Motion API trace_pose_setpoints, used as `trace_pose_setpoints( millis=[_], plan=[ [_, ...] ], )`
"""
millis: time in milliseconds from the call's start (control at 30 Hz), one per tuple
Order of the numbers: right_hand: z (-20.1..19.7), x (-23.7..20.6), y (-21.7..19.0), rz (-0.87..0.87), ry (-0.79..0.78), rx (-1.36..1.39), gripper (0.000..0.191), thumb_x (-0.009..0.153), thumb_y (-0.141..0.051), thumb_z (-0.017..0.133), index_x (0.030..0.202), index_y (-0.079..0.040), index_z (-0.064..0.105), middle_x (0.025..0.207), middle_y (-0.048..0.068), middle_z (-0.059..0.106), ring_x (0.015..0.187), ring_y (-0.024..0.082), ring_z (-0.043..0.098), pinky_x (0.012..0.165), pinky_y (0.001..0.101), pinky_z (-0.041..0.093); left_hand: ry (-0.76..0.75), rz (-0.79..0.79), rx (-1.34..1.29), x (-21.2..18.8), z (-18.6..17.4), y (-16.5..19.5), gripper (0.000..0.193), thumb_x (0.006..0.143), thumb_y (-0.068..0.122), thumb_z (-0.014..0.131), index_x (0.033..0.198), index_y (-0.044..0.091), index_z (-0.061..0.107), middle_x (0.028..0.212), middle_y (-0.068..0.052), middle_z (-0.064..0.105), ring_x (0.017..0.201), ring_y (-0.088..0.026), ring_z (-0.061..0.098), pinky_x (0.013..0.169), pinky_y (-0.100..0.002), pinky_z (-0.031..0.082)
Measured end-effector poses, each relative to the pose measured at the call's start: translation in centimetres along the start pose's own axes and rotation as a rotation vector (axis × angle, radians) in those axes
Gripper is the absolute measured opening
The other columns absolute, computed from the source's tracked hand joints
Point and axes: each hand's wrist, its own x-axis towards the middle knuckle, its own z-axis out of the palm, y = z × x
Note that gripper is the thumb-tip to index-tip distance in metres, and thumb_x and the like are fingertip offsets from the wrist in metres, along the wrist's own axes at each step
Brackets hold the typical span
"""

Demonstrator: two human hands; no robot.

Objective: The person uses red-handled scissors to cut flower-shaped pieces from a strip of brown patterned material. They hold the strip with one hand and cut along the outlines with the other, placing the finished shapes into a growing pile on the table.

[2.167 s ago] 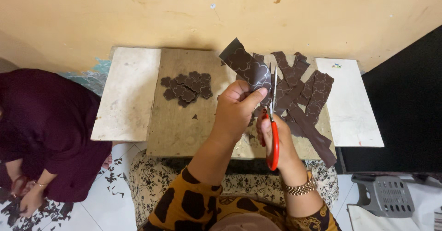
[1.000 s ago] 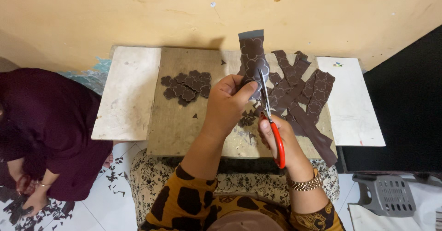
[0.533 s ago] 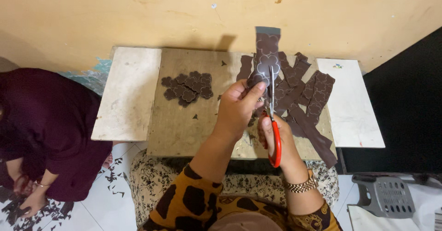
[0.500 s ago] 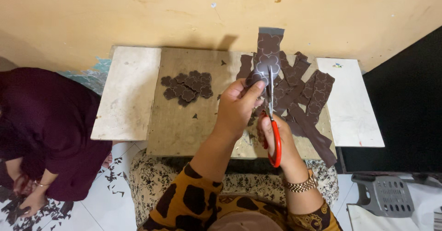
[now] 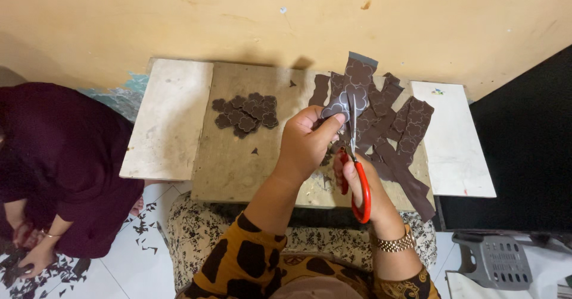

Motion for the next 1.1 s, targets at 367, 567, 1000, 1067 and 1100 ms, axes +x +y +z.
trace_pose_setpoints(
  millis=[367,567,1000,1067,1100],
  plan=[
    [0.4,0.1,0.2,0.010,0.047,-0.023,0.057,0.099,-0.063,0.046,0.089,-0.007,0.053,0.071,-0.001,0.050,0.061,0.011,0.049,0.053,0.0265,0.043,0.023,0.011,0.034,-0.4,0.2,0.2,0.015,0.092,0.016,0.074,0.089,0.002,0.071,0.077,0.002,0.067,0.069,-0.005,0.059,0.064,-0.021,0.049],
    [0.5,0.2,1.4,0.060,0.084,0.110,0.052,0.100,-0.057,0.052,0.086,-0.008,0.051,0.067,-0.002,0.044,0.056,0.010,0.042,0.050,0.0258,0.036,-0.005,-0.001,-0.011,-0.3,-0.2,0.3,0.014,0.092,0.016,0.074,0.090,0.002,0.071,0.078,0.001,0.068,0.070,-0.005,0.059,0.065,-0.022,0.049],
    [0.0,-0.1,0.9,0.048,0.073,0.029,0.055,0.097,-0.061,0.054,0.080,-0.009,0.052,0.063,-0.004,0.044,0.053,0.009,0.043,0.048,0.0251,0.036,-0.025,-0.009,0.060,0.2,-1.0,0.1,0.014,0.090,0.015,0.074,0.089,0.001,0.072,0.075,0.001,0.067,0.068,-0.005,0.058,0.062,-0.021,0.046],
    [-0.1,-0.1,0.9,0.077,0.074,0.023,0.056,0.095,-0.062,0.055,0.079,-0.009,0.052,0.063,-0.004,0.044,0.053,0.008,0.043,0.048,0.0252,0.036,-0.023,-0.023,0.031,0.3,-1.1,0.1,0.014,0.090,0.015,0.074,0.089,0.001,0.071,0.077,0.000,0.068,0.069,-0.005,0.059,0.064,-0.021,0.047],
    [-0.1,-0.1,0.9,0.092,0.075,0.020,0.056,0.095,-0.063,0.055,0.079,-0.009,0.052,0.063,-0.004,0.044,0.053,0.008,0.043,0.048,0.0252,0.036,-0.022,-0.029,0.016,0.3,-1.2,0.1,0.014,0.090,0.014,0.074,0.089,0.001,0.071,0.078,0.000,0.069,0.070,-0.006,0.059,0.065,-0.021,0.047]
  ],
)
